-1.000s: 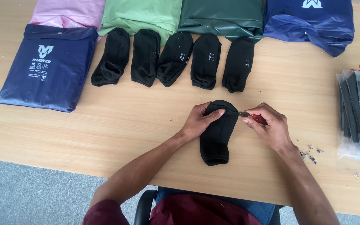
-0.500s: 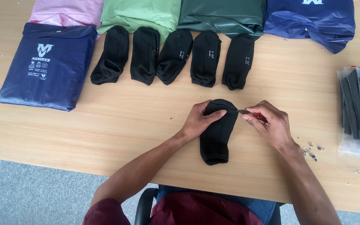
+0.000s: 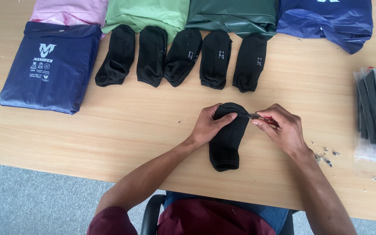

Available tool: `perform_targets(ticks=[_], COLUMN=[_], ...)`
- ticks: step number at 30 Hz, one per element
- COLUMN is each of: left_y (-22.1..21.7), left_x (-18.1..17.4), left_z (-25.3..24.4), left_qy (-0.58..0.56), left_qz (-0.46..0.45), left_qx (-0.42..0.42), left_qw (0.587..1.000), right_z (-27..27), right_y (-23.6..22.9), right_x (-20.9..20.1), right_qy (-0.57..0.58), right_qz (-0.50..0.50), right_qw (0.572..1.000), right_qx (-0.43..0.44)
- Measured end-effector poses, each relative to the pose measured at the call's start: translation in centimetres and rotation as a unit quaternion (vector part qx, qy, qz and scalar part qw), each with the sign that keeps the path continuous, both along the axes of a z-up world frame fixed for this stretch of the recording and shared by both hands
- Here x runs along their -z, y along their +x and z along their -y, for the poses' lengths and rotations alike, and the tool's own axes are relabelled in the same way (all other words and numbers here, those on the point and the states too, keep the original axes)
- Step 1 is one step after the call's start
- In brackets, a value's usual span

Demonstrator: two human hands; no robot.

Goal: Trimming plastic fasteners from socks using nippers and collecting the debris on a work table.

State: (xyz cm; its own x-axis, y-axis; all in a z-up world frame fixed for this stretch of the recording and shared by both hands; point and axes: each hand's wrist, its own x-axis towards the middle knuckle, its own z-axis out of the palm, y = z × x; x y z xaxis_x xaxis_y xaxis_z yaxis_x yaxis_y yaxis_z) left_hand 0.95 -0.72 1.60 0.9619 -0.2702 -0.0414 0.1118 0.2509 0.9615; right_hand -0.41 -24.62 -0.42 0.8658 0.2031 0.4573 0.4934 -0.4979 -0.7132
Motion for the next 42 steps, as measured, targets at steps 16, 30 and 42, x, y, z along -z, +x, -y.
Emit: perform_targets(ticks=[16,30,42], left_y=[-0.2,-0.4,-0.5], left_x=[-0.2,0.3,0.5], left_z=[0.1,0.1,0.3], left_qy=[0.033,0.062,0.077], left_qz=[0.004,0.006,0.015], left_qx=[-0.017,-0.019,-0.022], left_qw=[0.999,0.998,0.997], right_z=[0.0,0.1,0.0], right_y=[0.0,-0.1,-0.1], right_x=[-0.3,-0.3,-0.5], right_qy=[-0.025,-0.049,-0.06], right_qz=[0.022,0.044,0.058], right_qw=[0.999,0.998,0.997], right_qx=[-0.005,0.002,0.002])
